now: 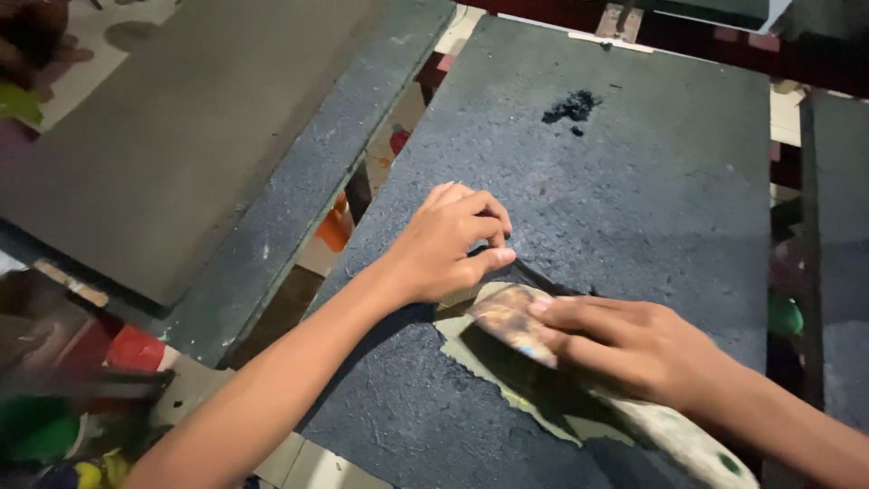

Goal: Scraping dried ink residue from a screen printing platen using a putty knife and liquid solvent.

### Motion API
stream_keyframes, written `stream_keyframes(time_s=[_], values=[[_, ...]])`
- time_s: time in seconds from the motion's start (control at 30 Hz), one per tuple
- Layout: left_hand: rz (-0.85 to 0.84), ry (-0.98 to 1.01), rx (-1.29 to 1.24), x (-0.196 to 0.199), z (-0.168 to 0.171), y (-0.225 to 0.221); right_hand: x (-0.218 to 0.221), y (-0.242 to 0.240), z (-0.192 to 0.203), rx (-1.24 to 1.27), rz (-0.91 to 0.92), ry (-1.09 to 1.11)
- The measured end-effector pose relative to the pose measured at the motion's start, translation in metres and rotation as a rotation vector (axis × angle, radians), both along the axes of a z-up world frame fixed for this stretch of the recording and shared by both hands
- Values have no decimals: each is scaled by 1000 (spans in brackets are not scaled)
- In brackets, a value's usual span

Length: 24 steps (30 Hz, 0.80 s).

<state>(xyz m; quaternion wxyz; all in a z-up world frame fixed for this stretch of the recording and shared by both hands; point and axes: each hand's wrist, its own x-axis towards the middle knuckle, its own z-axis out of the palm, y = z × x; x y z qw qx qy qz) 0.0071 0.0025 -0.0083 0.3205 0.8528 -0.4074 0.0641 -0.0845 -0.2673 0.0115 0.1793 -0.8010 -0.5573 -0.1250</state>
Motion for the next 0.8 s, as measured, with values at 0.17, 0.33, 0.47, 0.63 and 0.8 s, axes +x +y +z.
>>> stream_keyframes(time_s=[0.17, 0.33, 0.47, 0.63, 0.8], values=[[63, -88, -22, -5, -9, -6, -31, -35, -7, -49, -137, -16], [102, -300, 41, -17, -10, -13, -32, -11, -7, -67, -34, 39], [181, -358, 11, -22, -6, -14, -8, 34, -8, 32, 59, -115], [216, -366, -12, -22, -7, -14, 3, 26, -9, 38, 57, -131], [195, -414, -38, -24, 2, -15, -14, -8, 4, 1, -73, -117]])
